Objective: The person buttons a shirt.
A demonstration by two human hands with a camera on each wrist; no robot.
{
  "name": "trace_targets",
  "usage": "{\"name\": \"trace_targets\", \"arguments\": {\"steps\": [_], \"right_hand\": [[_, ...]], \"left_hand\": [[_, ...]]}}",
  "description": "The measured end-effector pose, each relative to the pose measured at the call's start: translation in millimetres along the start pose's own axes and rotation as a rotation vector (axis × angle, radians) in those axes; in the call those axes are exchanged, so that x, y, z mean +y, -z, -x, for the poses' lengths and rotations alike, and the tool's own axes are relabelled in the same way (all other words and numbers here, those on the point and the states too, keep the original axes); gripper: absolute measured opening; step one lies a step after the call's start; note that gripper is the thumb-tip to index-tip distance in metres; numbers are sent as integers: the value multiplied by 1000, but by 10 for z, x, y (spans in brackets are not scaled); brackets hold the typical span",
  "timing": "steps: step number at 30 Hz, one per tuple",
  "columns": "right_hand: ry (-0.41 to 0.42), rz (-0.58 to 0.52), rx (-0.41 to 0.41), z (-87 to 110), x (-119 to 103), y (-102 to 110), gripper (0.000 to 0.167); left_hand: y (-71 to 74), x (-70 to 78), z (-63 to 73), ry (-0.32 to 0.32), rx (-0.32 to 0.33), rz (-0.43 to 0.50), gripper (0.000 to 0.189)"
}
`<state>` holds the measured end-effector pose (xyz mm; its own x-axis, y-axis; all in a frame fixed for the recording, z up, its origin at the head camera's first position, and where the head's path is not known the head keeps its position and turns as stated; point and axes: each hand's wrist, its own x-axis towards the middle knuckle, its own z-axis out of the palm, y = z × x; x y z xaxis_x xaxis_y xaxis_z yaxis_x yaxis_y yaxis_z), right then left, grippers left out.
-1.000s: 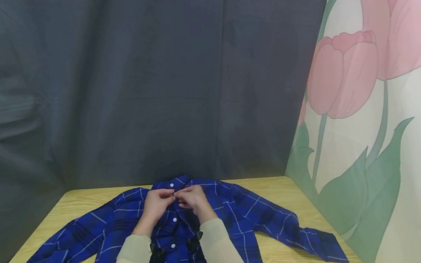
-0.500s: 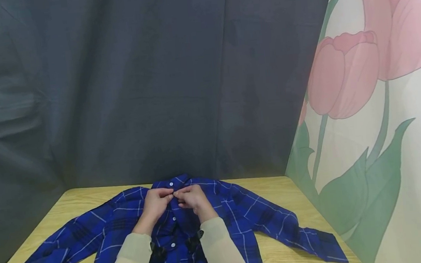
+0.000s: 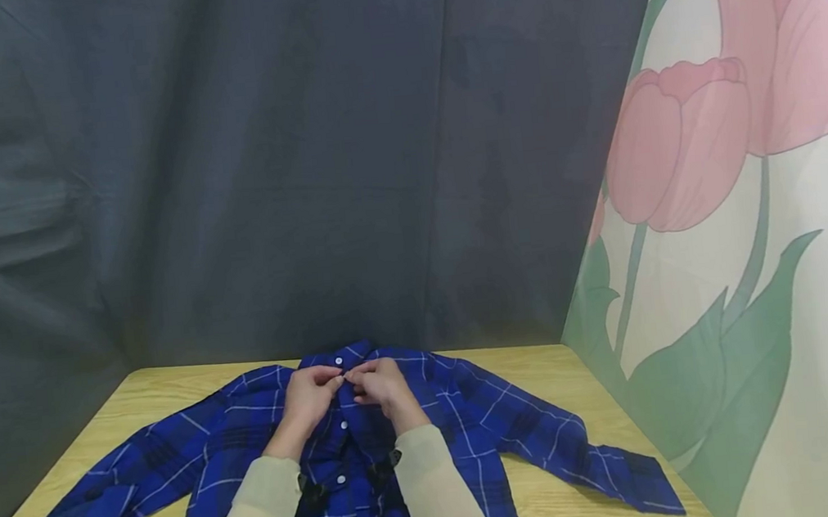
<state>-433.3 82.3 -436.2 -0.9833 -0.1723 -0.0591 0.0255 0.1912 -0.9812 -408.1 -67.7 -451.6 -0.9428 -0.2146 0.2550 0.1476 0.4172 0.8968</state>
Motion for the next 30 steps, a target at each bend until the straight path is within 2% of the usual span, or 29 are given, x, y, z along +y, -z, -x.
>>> {"name": "trace_targets", "arguments": {"steps": [4,8,11,18,23,30], "right_hand": [[19,23,-23,9,0,26,16],[51,27,-55,10,17,54,12],[64,24,-60,10,29,68,11],[72,37,-53,0,29,69,9],[66,40,-64,-1,3,67,10],[67,31,-53,6,-14,79,10]], "left_hand": [[6,-10,-3,41,-32,34,16],[13,-23,-4,162,-70,182,23],[29,-29,7,210,-93,252,28],[90,20,23,153,-129,198,31],[101,54,2,170,-140,196,31],[94,41,-6,163,-108,205,29]]}}
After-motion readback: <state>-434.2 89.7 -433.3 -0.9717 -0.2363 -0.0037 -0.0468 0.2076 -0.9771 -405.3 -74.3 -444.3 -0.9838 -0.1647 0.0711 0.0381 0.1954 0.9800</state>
